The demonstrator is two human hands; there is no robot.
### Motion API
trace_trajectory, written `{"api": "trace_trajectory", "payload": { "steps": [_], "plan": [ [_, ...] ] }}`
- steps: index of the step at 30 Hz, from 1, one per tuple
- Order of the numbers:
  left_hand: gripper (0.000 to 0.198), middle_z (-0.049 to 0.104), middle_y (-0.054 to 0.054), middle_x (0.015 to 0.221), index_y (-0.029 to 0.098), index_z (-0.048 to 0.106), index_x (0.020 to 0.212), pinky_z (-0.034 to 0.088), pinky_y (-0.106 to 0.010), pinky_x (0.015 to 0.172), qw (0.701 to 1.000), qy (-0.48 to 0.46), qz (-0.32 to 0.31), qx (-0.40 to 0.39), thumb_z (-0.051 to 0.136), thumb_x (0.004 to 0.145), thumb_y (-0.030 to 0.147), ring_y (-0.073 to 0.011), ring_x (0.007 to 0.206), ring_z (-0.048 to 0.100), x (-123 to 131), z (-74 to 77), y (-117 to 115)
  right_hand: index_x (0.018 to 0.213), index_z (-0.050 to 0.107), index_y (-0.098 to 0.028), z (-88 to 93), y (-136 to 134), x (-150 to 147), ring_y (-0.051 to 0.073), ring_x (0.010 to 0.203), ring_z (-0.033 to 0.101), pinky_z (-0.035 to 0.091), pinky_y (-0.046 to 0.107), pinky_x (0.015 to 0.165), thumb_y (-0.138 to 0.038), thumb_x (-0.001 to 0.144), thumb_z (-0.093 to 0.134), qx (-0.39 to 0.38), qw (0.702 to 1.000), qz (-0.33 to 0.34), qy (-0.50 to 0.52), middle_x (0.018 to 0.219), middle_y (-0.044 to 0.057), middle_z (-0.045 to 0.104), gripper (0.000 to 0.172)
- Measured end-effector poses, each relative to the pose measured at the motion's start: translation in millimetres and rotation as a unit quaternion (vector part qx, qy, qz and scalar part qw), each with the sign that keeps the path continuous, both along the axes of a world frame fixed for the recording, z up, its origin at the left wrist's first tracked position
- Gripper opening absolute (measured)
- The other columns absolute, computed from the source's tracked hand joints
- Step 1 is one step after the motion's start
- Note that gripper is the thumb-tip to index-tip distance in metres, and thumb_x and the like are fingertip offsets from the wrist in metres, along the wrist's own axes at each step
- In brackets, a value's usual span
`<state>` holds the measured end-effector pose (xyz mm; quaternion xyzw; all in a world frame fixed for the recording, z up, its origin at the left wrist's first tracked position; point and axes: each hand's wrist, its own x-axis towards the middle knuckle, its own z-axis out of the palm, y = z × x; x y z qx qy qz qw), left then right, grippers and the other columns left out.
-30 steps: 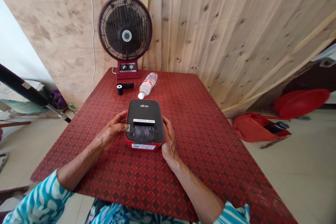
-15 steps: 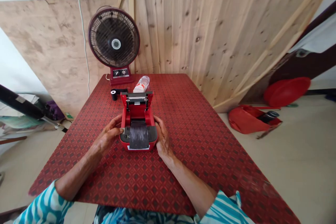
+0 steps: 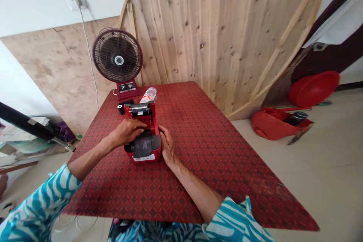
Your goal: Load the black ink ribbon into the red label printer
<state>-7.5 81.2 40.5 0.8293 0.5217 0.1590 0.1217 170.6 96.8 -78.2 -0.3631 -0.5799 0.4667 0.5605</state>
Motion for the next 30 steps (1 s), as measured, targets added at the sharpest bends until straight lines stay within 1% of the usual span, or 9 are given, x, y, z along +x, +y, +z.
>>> {"api": "trace_trajectory", "payload": {
  "steps": [2,4,8,10,14,19,23,26,30],
  "plan": [
    [0.028,0.071,-0.009,0.109,0.018,0.069,0.105,0.044,-0.035,0.091,0.993,0.113,-0.03,-0.018,0.049,0.086,0.018,-0.0234,0.102,0.064,7.7,3.2,14.2,0.117,0.058,-0.025,-0.7,0.6,-1.1,0.02,0.113,0.054,0.04,0.039,0.101,-0.038,0.092,0.039,0.007,1.0,-0.001,0.002,0.117,0.006,0.061,0.034],
    [0.026,0.072,-0.01,0.105,0.018,0.07,0.102,0.043,-0.036,0.089,0.978,0.201,-0.036,-0.042,0.048,0.087,0.019,-0.0252,0.1,0.064,14.1,5.1,22.5,0.117,0.058,-0.025,-0.7,1.3,-2.2,0.019,0.113,0.054,0.04,0.038,0.101,-0.036,0.092,0.038,0.015,1.0,-0.003,0.003,0.117,0.006,0.061,0.034],
    [0.026,0.073,-0.008,0.094,0.02,0.069,0.101,0.045,-0.029,0.075,0.961,0.258,-0.037,-0.091,0.045,0.089,0.022,-0.0217,0.087,0.067,19.3,9.1,26.9,0.115,0.058,-0.025,2.6,2.0,-3.4,0.018,0.111,0.054,0.039,0.038,0.102,-0.035,0.091,0.038,0.023,1.0,-0.007,0.0,0.116,0.005,0.061,0.033],
    [0.026,0.073,-0.006,0.097,0.02,0.067,0.104,0.046,-0.026,0.071,0.961,0.247,-0.044,-0.112,0.046,0.088,0.023,-0.0197,0.086,0.067,18.6,11.4,27.6,0.115,0.058,-0.024,4.8,1.8,-3.4,0.019,0.111,0.054,0.039,0.038,0.102,-0.034,0.091,0.037,0.025,1.0,-0.008,-0.004,0.115,0.006,0.061,0.033],
    [0.025,0.068,-0.007,0.108,0.019,0.065,0.104,0.046,-0.026,0.08,0.966,0.212,-0.055,-0.134,0.054,0.082,0.022,-0.0202,0.097,0.064,16.0,14.8,29.1,0.115,0.058,-0.022,6.1,1.7,-3.4,0.02,0.111,0.054,0.039,0.039,0.102,-0.033,0.09,0.036,0.032,0.999,-0.011,-0.006,0.114,0.008,0.06,0.035],
    [0.03,0.068,-0.006,0.106,0.018,0.061,0.105,0.048,-0.029,0.083,0.982,0.151,0.01,-0.113,0.059,0.077,0.024,-0.0211,0.096,0.064,14.9,15.2,26.0,0.115,0.058,-0.024,2.9,2.7,-3.9,0.019,0.111,0.054,0.039,0.039,0.102,-0.034,0.09,0.037,0.031,0.999,-0.011,-0.001,0.115,0.007,0.06,0.034],
    [0.031,0.069,-0.006,0.104,0.019,0.06,0.104,0.049,-0.033,0.085,0.993,0.086,0.028,-0.081,0.061,0.074,0.025,-0.0224,0.096,0.064,11.9,12.7,21.2,0.115,0.058,-0.025,3.0,1.9,-3.1,0.019,0.111,0.054,0.039,0.038,0.102,-0.034,0.09,0.038,0.028,1.0,-0.012,0.0,0.115,0.005,0.061,0.033],
    [0.035,0.069,-0.006,0.108,0.021,0.061,0.109,0.048,-0.036,0.089,0.998,0.015,0.026,-0.055,0.06,0.075,0.028,-0.0239,0.099,0.064,9.1,15.8,13.3,0.115,0.059,-0.025,5.2,0.6,-1.8,0.018,0.111,0.054,0.039,0.037,0.102,-0.035,0.091,0.038,0.026,1.0,-0.011,0.001,0.114,0.005,0.061,0.033],
    [0.036,0.07,-0.004,0.105,0.024,0.066,0.106,0.048,-0.037,0.088,0.994,-0.087,0.056,-0.028,0.065,0.072,0.033,-0.0236,0.092,0.065,1.3,31.6,-11.1,0.115,0.059,-0.025,8.0,-0.8,-0.3,0.018,0.111,0.054,0.039,0.037,0.102,-0.035,0.091,0.038,0.019,1.0,-0.007,0.004,0.114,0.005,0.062,0.033]
  ]
}}
